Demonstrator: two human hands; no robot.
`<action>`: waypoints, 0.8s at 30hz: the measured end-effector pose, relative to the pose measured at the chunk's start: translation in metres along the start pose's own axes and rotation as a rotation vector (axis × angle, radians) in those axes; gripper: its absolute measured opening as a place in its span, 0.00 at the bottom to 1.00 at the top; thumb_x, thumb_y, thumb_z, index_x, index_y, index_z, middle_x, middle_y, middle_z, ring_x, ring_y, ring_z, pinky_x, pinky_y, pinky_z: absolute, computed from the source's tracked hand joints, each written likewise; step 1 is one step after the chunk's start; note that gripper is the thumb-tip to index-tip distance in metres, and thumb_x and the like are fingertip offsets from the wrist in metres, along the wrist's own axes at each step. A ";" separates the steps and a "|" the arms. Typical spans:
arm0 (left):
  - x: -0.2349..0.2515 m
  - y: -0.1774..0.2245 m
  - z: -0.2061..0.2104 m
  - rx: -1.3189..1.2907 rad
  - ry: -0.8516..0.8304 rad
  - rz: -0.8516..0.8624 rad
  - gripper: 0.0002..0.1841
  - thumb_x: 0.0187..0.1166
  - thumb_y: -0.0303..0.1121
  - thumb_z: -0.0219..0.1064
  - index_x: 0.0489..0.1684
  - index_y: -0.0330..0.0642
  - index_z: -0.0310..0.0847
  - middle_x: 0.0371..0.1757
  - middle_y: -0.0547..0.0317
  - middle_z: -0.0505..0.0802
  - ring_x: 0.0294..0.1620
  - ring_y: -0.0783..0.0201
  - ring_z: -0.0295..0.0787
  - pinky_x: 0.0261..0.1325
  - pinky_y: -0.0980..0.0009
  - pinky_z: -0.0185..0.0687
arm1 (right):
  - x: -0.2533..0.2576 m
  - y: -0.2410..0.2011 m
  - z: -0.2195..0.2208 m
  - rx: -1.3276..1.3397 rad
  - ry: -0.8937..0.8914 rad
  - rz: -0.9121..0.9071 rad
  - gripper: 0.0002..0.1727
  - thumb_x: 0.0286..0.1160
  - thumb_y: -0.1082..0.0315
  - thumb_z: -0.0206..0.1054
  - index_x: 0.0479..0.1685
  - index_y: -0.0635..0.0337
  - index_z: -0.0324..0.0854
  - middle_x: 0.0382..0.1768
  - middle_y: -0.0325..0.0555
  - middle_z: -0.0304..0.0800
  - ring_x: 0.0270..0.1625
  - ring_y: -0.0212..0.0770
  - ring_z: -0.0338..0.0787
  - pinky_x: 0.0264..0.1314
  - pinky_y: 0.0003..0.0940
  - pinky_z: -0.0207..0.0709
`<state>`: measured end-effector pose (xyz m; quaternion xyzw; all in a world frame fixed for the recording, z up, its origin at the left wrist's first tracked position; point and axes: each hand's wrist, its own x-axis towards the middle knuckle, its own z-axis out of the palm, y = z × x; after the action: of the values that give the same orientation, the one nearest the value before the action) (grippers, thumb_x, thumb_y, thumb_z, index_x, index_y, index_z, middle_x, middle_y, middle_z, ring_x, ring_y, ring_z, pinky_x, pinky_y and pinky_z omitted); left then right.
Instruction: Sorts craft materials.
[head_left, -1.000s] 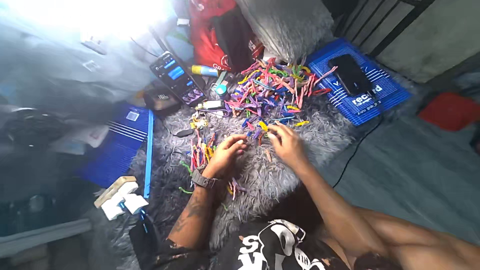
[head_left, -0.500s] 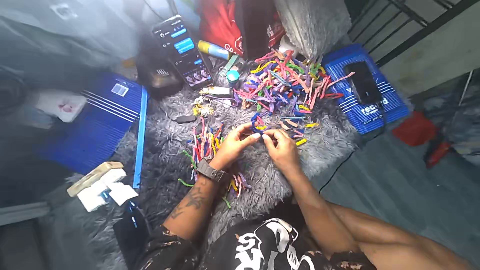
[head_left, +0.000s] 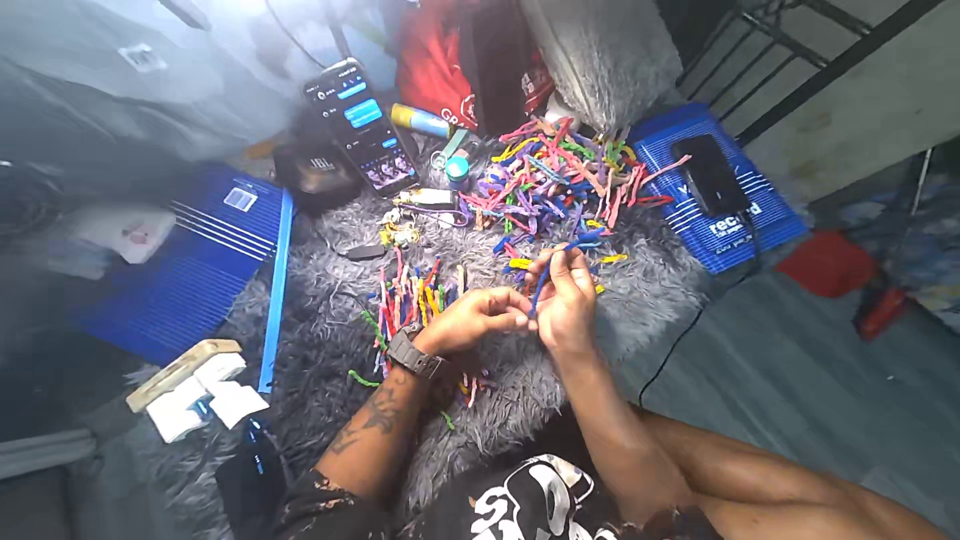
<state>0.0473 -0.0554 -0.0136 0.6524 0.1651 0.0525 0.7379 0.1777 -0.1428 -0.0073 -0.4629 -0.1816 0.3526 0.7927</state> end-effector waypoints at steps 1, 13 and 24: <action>-0.002 -0.001 -0.002 -0.058 -0.015 0.035 0.08 0.83 0.27 0.59 0.50 0.38 0.84 0.42 0.67 0.95 0.46 0.75 0.91 0.58 0.73 0.86 | -0.002 -0.006 0.009 -0.008 -0.023 -0.016 0.10 0.95 0.63 0.43 0.51 0.48 0.70 0.32 0.30 0.83 0.28 0.24 0.83 0.32 0.19 0.82; -0.009 -0.004 -0.022 -0.738 0.203 0.214 0.15 0.81 0.33 0.52 0.53 0.56 0.86 0.45 0.63 0.94 0.40 0.69 0.92 0.45 0.74 0.88 | -0.032 -0.003 0.029 -1.474 -0.732 0.212 0.23 0.90 0.57 0.50 0.57 0.64 0.87 0.49 0.61 0.93 0.57 0.62 0.92 0.57 0.64 0.80; 0.010 -0.001 -0.012 -0.346 0.403 -0.122 0.13 0.89 0.25 0.49 0.61 0.33 0.77 0.54 0.52 0.89 0.52 0.66 0.89 0.60 0.69 0.85 | 0.139 0.000 0.014 -1.657 -0.437 -0.667 0.14 0.78 0.77 0.62 0.55 0.59 0.89 0.73 0.61 0.81 0.67 0.68 0.85 0.59 0.63 0.82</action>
<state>0.0530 -0.0416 -0.0172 0.4820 0.3362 0.1643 0.7922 0.2642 -0.0338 -0.0058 -0.7296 -0.6461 -0.0577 0.2164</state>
